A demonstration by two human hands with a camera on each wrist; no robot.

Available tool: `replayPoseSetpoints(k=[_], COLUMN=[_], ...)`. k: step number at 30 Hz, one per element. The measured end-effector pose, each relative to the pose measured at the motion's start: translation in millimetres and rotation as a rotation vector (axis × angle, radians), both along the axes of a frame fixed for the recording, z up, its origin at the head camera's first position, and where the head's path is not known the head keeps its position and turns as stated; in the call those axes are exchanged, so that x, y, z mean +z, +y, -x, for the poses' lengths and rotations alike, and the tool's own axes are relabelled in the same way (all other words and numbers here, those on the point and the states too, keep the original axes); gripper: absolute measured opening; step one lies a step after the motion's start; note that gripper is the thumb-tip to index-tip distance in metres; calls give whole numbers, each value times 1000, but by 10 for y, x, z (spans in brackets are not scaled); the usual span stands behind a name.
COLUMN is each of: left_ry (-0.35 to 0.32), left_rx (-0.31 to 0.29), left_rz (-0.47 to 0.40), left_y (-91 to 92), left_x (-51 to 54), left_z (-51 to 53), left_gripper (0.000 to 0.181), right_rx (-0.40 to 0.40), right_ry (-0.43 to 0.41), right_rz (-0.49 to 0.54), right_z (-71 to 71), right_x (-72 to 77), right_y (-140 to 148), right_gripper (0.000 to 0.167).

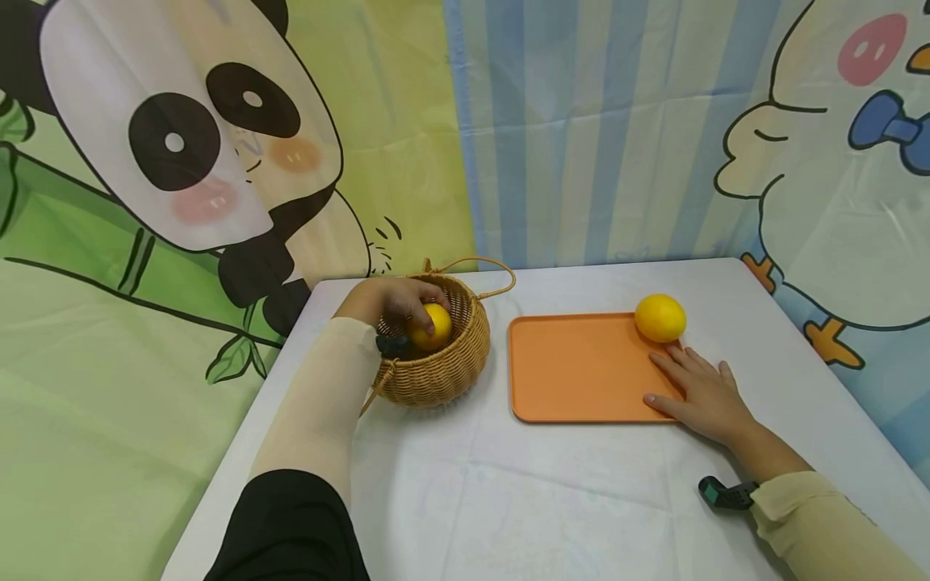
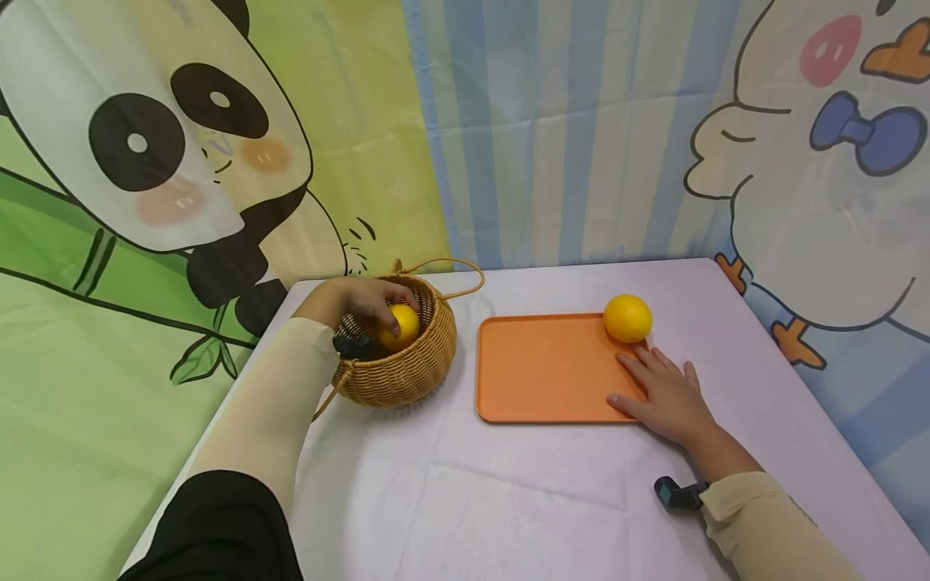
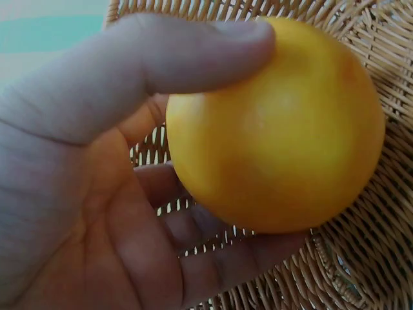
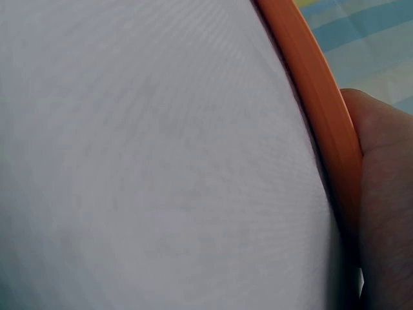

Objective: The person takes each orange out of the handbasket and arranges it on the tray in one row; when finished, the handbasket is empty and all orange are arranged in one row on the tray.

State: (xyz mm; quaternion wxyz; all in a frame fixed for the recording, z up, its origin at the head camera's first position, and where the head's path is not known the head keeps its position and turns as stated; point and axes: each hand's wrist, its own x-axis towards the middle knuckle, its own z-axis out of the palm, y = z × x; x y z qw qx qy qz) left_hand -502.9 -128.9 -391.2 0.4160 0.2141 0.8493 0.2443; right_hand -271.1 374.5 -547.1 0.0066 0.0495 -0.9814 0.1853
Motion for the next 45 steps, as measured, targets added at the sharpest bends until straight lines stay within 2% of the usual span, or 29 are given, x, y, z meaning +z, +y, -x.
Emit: replayPoseSetpoints(k=[6, 11, 17, 22, 27, 32, 37, 45], left_ry=[50, 55, 33, -14, -3, 15, 36, 3], left_rx=[-60, -70, -61, -52, -50, -18, -24, -6], left_rz=[-59, -88, -144, -204, -247, -281, -331, -453], left_y=[11, 18, 17, 8, -10, -24, -22, 45], left_x=[47, 92, 151, 198, 236, 314, 368, 476], left_z=[1, -11, -29, -46, -67, -136, -177, -206], left_gripper=[67, 69, 67, 65, 64, 65, 65, 64], right_rx=[5, 7, 8, 8, 10, 12, 15, 14], right_ry=[4, 5, 6, 3, 7, 10, 12, 14], right_rz=[3, 7, 1, 3, 0, 1, 0, -2], right_z=[-10, -15, -18, -16, -15, -10, -5, -2], right_x=[7, 15, 17, 12, 15, 14, 1, 8], right_y=[-3, -11, -10, -12, -9, -8, 0, 0], right_gripper=[93, 93, 93, 93, 93, 93, 93, 93])
